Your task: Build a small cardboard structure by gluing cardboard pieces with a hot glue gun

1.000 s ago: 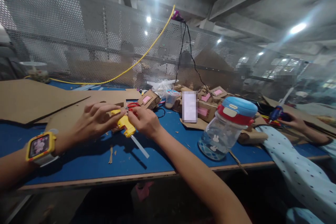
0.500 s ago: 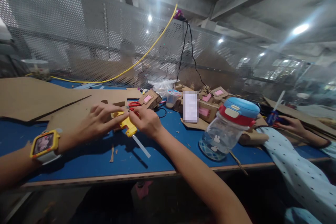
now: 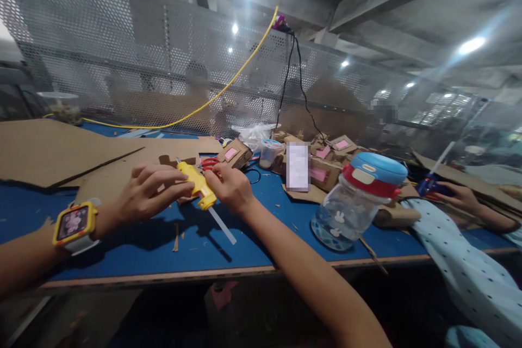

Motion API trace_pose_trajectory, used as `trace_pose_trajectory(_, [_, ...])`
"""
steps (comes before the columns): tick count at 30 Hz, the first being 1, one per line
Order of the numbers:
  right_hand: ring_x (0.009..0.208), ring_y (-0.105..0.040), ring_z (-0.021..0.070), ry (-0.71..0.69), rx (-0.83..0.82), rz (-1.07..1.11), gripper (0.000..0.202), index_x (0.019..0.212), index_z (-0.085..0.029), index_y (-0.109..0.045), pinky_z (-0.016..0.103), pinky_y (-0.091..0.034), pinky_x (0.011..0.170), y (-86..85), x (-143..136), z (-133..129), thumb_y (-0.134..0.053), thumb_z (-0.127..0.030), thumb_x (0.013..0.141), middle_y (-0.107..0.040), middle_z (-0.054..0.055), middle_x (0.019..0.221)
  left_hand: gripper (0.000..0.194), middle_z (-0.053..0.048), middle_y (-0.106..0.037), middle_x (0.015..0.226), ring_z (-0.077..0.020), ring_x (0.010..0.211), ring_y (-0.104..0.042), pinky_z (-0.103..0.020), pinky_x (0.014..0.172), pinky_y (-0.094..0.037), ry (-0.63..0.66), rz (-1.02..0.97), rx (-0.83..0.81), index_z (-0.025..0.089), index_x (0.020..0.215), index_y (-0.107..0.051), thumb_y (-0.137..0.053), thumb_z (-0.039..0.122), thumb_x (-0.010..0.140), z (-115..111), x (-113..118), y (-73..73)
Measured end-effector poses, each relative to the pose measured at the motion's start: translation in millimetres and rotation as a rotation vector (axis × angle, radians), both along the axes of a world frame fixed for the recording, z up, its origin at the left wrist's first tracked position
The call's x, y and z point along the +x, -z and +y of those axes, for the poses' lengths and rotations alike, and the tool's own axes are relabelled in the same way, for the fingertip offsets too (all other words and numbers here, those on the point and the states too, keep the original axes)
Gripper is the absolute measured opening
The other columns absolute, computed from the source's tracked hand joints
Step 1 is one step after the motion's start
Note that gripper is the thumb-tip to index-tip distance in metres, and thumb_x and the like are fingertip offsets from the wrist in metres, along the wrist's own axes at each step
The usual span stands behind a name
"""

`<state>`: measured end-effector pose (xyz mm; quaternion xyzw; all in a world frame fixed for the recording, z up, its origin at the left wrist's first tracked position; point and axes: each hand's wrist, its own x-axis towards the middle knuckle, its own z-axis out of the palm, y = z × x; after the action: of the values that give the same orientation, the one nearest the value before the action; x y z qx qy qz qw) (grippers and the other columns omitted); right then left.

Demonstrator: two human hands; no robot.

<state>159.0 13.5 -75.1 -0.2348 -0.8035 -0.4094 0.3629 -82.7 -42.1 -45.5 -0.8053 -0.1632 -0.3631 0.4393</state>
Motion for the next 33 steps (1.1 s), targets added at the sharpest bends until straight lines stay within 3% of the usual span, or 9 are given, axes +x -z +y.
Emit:
trace_pose_trajectory(4, [0.074, -0.057, 0.0161, 0.001, 0.096, 0.013, 0.028, 0.110, -0.021, -0.078, 0.025, -0.043, 0.066, -1.4, 0, -2, -0.050, -0.024, 0.105, -0.070, 0.007, 0.092, 0.031, -0.008, -0.074, 0.110, -0.0249, 0.103, -0.063, -0.038, 0.090, -0.045, -0.098, 0.011, -0.015, 0.024, 0.131, -0.062, -0.060, 0.026, 0.100, 5, 0, 0.6])
trace_pose_trajectory(9, [0.072, -0.055, 0.0151, -0.001, 0.130, 0.036, 0.028, 0.108, -0.021, -0.078, 0.025, -0.040, 0.064, -2.0, -2, -2, -0.050, -0.018, 0.104, -0.068, 0.006, 0.088, 0.036, -0.014, -0.068, 0.111, -0.0283, 0.103, -0.058, -0.041, 0.089, -0.043, -0.105, -0.023, 0.014, 0.016, 0.128, -0.062, -0.046, 0.039, 0.106, 3, 8, 2.5])
trace_pose_trajectory(13, [0.072, -0.055, 0.0144, 0.016, 0.150, 0.045, 0.029, 0.103, -0.021, -0.078, 0.025, -0.038, 0.064, -1.8, -3, -1, -0.049, -0.017, 0.105, -0.067, 0.005, 0.085, 0.037, -0.014, -0.065, 0.110, -0.0283, 0.102, -0.055, -0.042, 0.094, -0.042, -0.038, 0.016, -0.009, 0.015, 0.128, -0.062, -0.045, 0.039, 0.105, 1, 10, 4.1])
trace_pose_trajectory(17, [0.071, -0.055, 0.0149, 0.028, 0.164, 0.051, 0.028, 0.107, -0.019, -0.077, 0.026, -0.038, 0.064, -2.3, -2, -2, -0.050, -0.014, 0.103, -0.068, 0.005, 0.087, 0.037, -0.014, -0.063, 0.118, -0.0301, 0.104, -0.055, -0.043, 0.088, -0.041, -0.096, -0.068, -0.065, 0.020, 0.132, -0.062, -0.052, 0.037, 0.101, 3, 7, 8.2])
trace_pose_trajectory(22, [0.071, -0.054, 0.0143, 0.015, 0.186, 0.000, 0.024, 0.102, -0.021, -0.077, 0.025, -0.036, 0.063, -2.5, -2, -2, -0.053, -0.019, 0.104, -0.067, 0.004, 0.084, 0.038, -0.013, -0.065, 0.112, -0.0292, 0.106, -0.056, -0.043, 0.093, -0.042, 0.039, -0.031, -0.106, 0.017, 0.131, -0.063, -0.053, 0.031, 0.098, 2, 8, 14.5])
trace_pose_trajectory(25, [0.071, -0.055, 0.0149, 0.027, 0.200, 0.018, 0.026, 0.103, -0.019, -0.077, 0.026, -0.036, 0.063, -2.3, -2, -1, -0.051, -0.016, 0.104, -0.067, 0.005, 0.084, 0.040, -0.013, -0.064, 0.118, -0.0293, 0.105, -0.056, -0.043, 0.090, -0.042, -0.051, -0.059, -0.134, 0.022, 0.133, -0.062, -0.054, 0.031, 0.096, 1, 8, 16.1])
trace_pose_trajectory(27, [0.072, -0.055, 0.0151, 0.023, 0.211, 0.017, 0.027, 0.103, -0.019, -0.077, 0.026, -0.036, 0.063, -2.2, -2, -1, -0.050, -0.014, 0.104, -0.067, 0.006, 0.085, 0.042, -0.014, -0.063, 0.118, -0.0300, 0.105, -0.056, -0.044, 0.089, -0.042, -0.052, -0.080, -0.139, 0.019, 0.135, -0.061, -0.054, 0.033, 0.095, 0, 10, 18.4])
trace_pose_trajectory(30, [0.073, -0.055, 0.0151, 0.004, 0.226, -0.018, 0.026, 0.101, -0.021, -0.076, 0.026, -0.037, 0.065, -2.0, -1, -1, -0.051, -0.017, 0.104, -0.067, 0.005, 0.086, 0.041, -0.013, -0.064, 0.110, -0.0291, 0.103, -0.055, -0.044, 0.092, -0.043, 0.071, -0.035, -0.120, 0.012, 0.129, -0.063, -0.054, 0.034, 0.095, -2, 15, 21.1])
trace_pose_trajectory(33, [0.074, -0.055, 0.0155, 0.020, 0.226, -0.012, 0.025, 0.103, -0.019, -0.076, 0.026, -0.037, 0.064, -2.1, -1, -1, -0.051, -0.016, 0.104, -0.067, 0.006, 0.086, 0.037, -0.013, -0.064, 0.110, -0.0287, 0.101, -0.054, -0.043, 0.091, -0.043, 0.025, -0.026, -0.092, 0.014, 0.126, -0.063, -0.050, 0.032, 0.097, -3, 16, 18.3])
